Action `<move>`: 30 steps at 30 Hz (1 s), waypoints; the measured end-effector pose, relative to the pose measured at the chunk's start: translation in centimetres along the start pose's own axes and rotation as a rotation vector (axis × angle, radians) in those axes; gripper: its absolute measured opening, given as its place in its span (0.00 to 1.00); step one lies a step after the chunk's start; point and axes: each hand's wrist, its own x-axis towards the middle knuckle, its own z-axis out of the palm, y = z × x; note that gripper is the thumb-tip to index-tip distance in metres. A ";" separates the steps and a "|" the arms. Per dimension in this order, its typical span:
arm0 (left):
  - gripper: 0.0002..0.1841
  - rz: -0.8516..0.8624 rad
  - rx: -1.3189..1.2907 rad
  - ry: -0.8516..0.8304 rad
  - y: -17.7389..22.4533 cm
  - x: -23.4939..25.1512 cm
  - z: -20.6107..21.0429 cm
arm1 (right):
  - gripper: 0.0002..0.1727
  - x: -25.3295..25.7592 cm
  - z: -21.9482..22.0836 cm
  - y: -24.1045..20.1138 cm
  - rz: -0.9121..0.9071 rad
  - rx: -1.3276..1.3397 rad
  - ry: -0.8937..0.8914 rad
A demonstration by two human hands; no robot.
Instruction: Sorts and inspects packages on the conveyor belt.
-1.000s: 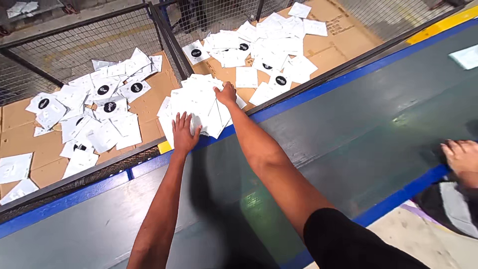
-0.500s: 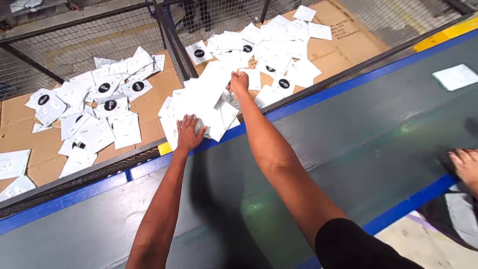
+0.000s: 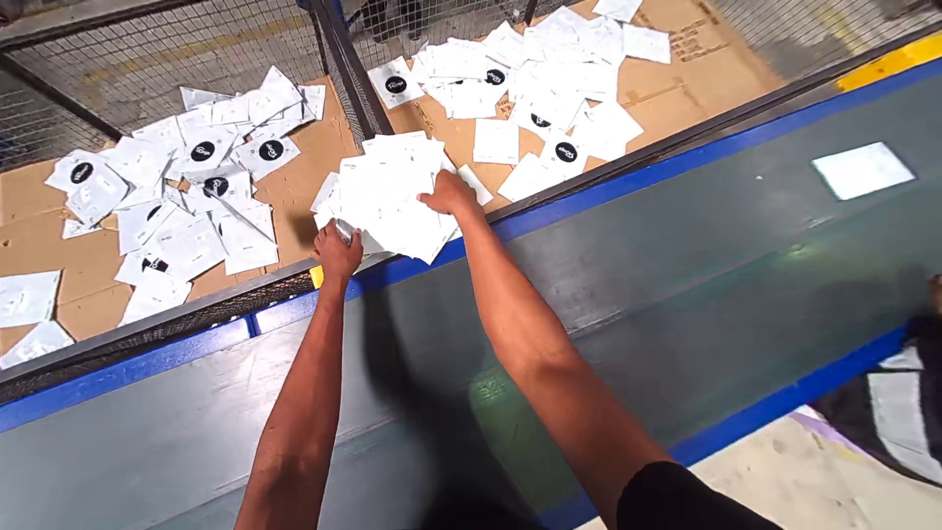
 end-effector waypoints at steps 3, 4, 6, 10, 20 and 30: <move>0.37 0.038 -0.026 -0.006 -0.5 0.1 0.5 | 0.47 -0.2 2.5 0.9 0.084 0.091 0.016; 0.37 0.048 -0.048 -0.003 -0.6 0.2 0.6 | 0.45 0.0 3.1 1.0 0.092 0.146 0.032; 0.37 0.055 -0.123 -0.002 -0.8 0.3 0.6 | 0.32 1.1 4.3 1.7 0.037 0.337 0.031; 0.39 0.095 -0.268 0.032 -1.9 0.4 -0.7 | 0.24 1.3 0.6 2.5 -0.100 0.784 0.058; 0.30 0.256 -0.080 0.134 -2.3 -1.2 -0.3 | 0.42 1.5 3.4 10.4 0.003 0.384 0.147; 0.29 0.606 -0.186 -0.006 -1.1 -12.4 2.6 | 0.22 -11.6 4.4 9.6 -0.194 0.404 0.554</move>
